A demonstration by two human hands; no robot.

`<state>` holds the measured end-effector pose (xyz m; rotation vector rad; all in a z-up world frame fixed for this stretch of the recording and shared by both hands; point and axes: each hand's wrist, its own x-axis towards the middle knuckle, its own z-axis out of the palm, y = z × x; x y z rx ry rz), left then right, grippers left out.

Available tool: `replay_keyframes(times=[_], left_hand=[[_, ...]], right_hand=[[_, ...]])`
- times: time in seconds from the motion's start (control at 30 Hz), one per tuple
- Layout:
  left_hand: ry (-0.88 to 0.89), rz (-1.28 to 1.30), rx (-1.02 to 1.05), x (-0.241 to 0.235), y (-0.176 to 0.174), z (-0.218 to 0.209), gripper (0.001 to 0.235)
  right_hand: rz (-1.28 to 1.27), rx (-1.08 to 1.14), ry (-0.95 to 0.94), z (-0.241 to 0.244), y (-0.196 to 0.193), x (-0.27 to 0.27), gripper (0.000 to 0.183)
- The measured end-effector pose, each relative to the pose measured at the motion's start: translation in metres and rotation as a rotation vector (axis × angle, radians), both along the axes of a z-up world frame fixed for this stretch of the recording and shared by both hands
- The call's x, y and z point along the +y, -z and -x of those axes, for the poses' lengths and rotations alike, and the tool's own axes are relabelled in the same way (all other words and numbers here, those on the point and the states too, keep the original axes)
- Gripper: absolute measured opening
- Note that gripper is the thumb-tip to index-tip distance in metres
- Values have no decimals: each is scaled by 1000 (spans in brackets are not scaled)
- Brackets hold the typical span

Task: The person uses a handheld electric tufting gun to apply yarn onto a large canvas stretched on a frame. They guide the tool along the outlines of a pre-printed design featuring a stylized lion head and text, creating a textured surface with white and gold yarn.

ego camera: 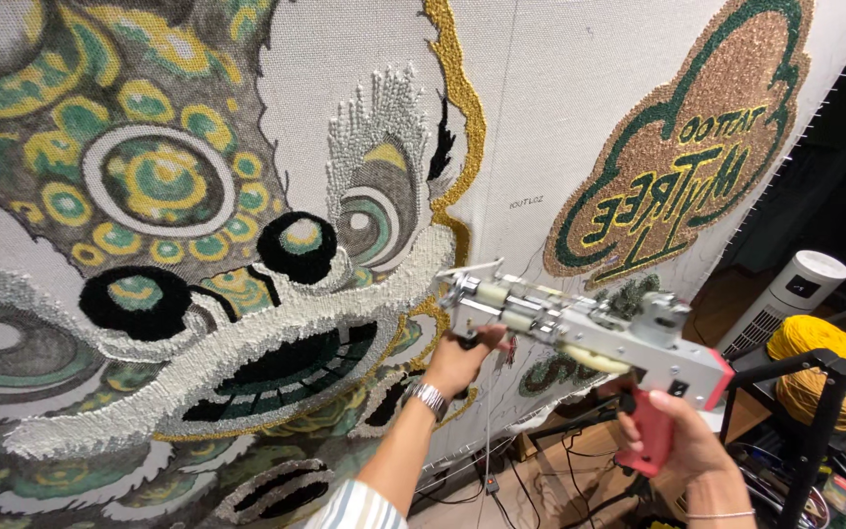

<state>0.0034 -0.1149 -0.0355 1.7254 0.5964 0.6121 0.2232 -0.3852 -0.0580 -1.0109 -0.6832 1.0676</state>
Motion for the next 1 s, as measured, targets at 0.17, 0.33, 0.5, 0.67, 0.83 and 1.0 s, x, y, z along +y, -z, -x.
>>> replay_keyframes(times=[0.17,0.33,0.5,0.67,0.83,1.0], left_hand=[[-39,142,-277,4,60,32,25],[-205,286,-208,1,73,61,30],[-209,108,-363,3,85,69,25],[-239,-18,-249,-7,95,79,40],[-237,158,-400,-37,87,83,50],[-440,249,-247,-73,89,68,40]], right_hand=[[219,58,21,18,11,28,66],[347,-155,88,41,1,52,61],[251,-155,189,51,24,60,56],[317,-46,291,51,30,49,51],[224,-103,301,52,26,27,48],[269,-148,231,54,9,3,50]])
